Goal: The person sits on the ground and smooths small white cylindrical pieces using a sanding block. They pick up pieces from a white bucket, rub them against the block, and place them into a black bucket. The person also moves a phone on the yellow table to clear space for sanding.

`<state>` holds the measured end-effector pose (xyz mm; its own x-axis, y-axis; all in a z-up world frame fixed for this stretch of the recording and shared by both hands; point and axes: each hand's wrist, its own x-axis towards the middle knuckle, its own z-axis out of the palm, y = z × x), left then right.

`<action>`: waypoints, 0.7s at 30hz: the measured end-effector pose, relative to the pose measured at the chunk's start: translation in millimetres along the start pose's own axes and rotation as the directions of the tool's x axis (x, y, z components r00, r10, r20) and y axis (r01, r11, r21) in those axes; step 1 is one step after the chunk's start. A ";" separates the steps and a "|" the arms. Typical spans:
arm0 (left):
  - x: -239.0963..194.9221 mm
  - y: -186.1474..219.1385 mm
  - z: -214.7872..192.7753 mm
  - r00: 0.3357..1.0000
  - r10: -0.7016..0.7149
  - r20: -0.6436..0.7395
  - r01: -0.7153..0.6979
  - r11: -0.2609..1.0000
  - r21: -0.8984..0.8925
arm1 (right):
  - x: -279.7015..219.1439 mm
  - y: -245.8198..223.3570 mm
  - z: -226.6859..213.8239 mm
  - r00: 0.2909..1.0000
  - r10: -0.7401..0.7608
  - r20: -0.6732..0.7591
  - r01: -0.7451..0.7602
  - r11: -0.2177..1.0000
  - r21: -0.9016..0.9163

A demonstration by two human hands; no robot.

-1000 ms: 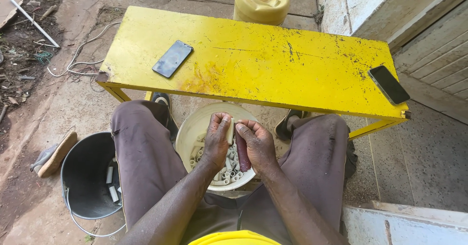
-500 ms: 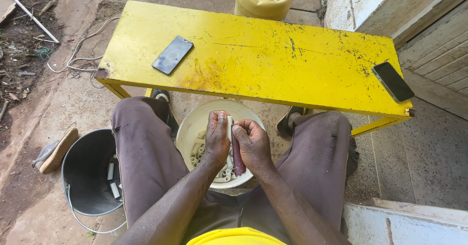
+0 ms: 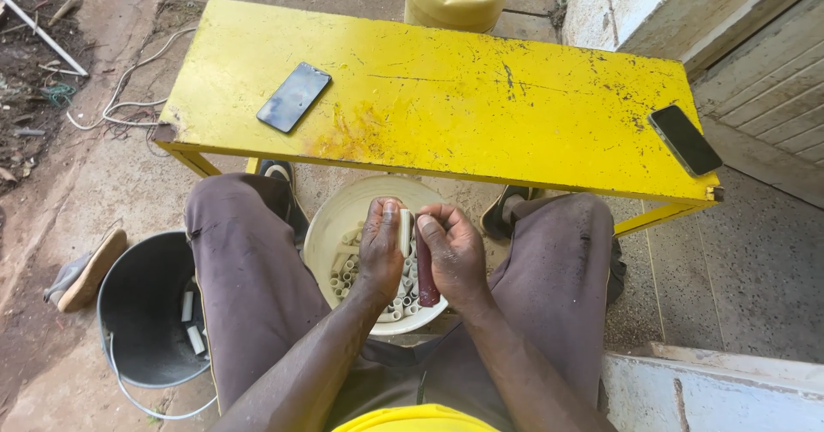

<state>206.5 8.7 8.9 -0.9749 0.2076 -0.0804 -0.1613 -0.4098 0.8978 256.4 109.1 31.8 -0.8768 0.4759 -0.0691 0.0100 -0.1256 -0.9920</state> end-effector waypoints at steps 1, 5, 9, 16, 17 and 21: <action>0.8 -5.0 -2.8 1.000 -0.003 -0.011 0.003 1.000 0.000 | -2.2 -2.3 1.5 1.000 0.008 0.008 -0.008 1.000 -0.003; 7.5 -17.8 -8.3 1.000 -0.014 0.025 0.014 1.000 -0.018 | -3.9 -8.0 4.5 0.999 0.042 0.021 -0.042 0.999 -0.010; 5.2 -16.2 -6.6 0.999 -0.023 0.029 0.023 1.000 -0.014 | -5.4 -10.9 7.5 0.997 0.070 0.019 -0.069 0.997 -0.040; -0.3 -30.4 -8.1 0.999 0.013 0.038 -0.018 0.992 0.128 | 3.2 -12.7 5.8 0.999 -0.036 -0.015 0.033 0.985 -0.172; 1.2 -29.7 -8.2 1.000 0.012 0.025 -0.015 0.992 0.125 | 0.5 -13.1 4.2 1.000 -0.022 -0.008 0.019 0.967 -0.253; 5.0 -27.3 -8.8 1.000 0.023 -0.009 -0.022 0.991 0.132 | -0.5 -4.3 3.0 1.000 0.007 -0.009 -0.009 0.932 -0.362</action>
<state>204.7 13.2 -19.8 -0.9797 0.1899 -0.0638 -0.1186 -0.2933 0.9486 255.4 106.8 36.5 -0.8723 0.4829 -0.0766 0.1917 0.1938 -0.9621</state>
